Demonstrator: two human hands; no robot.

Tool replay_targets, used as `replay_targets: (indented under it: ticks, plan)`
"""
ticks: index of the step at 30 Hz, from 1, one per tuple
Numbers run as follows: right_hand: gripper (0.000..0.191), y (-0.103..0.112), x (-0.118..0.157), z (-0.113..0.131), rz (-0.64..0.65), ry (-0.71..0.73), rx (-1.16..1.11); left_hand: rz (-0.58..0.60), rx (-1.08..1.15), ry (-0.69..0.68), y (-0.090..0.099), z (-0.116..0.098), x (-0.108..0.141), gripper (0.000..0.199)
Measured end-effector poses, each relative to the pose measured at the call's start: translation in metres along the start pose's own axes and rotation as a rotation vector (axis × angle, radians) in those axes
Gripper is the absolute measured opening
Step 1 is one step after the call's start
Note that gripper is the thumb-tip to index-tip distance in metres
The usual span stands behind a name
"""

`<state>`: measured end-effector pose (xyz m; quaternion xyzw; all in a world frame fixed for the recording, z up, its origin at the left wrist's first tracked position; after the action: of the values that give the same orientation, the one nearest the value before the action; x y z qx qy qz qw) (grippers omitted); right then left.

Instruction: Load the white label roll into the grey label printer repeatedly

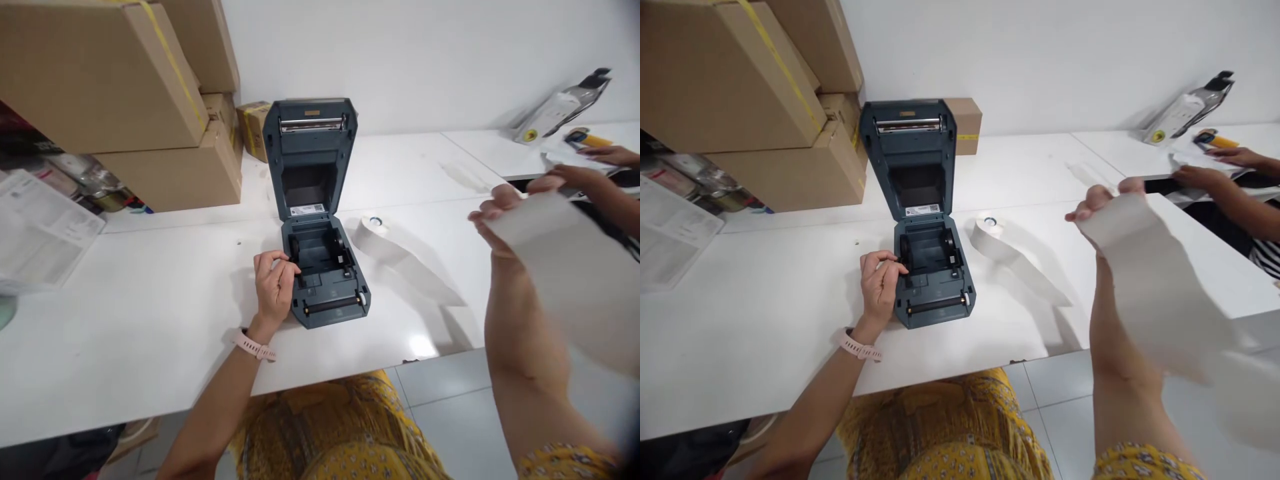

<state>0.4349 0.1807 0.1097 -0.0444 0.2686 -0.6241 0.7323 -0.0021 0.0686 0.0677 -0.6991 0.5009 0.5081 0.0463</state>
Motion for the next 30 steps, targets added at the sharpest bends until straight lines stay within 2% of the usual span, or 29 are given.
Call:
replay_targets:
  ticks: [2,5,9,12,15,18,21,26,28,30]
  plan:
    - [0.04,0.014,0.009,-0.013,-0.063,-0.03,0.205,-0.005,0.007,0.008,0.0,0.001,0.001,0.046]
    - [0.053,0.011,0.016,-0.064,-0.012,-0.273,0.426,-0.01,0.006,0.011,0.0,0.001,0.001,0.046]
    - [0.052,0.004,0.012,-0.119,0.095,-0.379,0.519,-0.01,0.007,-0.015,0.001,-0.002,-0.001,0.046]
    - [0.057,0.008,0.009,-0.144,0.121,-0.411,0.547,-0.012,-0.004,-0.019,0.001,-0.002,-0.002,0.047]
    - [0.066,0.012,0.009,-0.146,0.127,-0.439,0.594,-0.019,-0.014,-0.022,0.002,-0.003,-0.002,0.047]
    - [0.072,0.002,0.004,-0.125,0.172,-0.406,0.669,-0.048,-0.016,-0.029,0.003,-0.003,-0.001,0.045]
    - [0.072,-0.028,-0.009,-0.112,0.304,-0.401,0.805,-0.065,-0.012,-0.031,0.004,-0.003,0.0,0.044]
    - [0.076,-0.08,-0.032,-0.128,0.497,-0.352,1.112,-0.067,-0.004,-0.018,0.003,-0.001,0.001,0.044]
    - [0.069,-0.09,-0.037,-0.13,0.476,-0.308,1.136,-0.071,0.004,-0.017,0.003,-0.001,0.002,0.044]
    - [0.064,-0.087,-0.039,-0.126,0.38,-0.302,1.112,-0.079,0.014,-0.015,0.003,-0.001,0.002,0.044]
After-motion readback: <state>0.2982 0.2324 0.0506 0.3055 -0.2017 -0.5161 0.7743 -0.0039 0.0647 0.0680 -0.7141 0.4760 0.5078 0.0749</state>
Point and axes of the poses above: each hand's wrist, its own x-axis away from the middle knuckle, its own y-axis out of the back of the hand, z = x × y, the point moved 10 cm from there along -x, towards the middle knuckle, and after that the axes turned 4 degrees about -y, right-handed, at the moved point
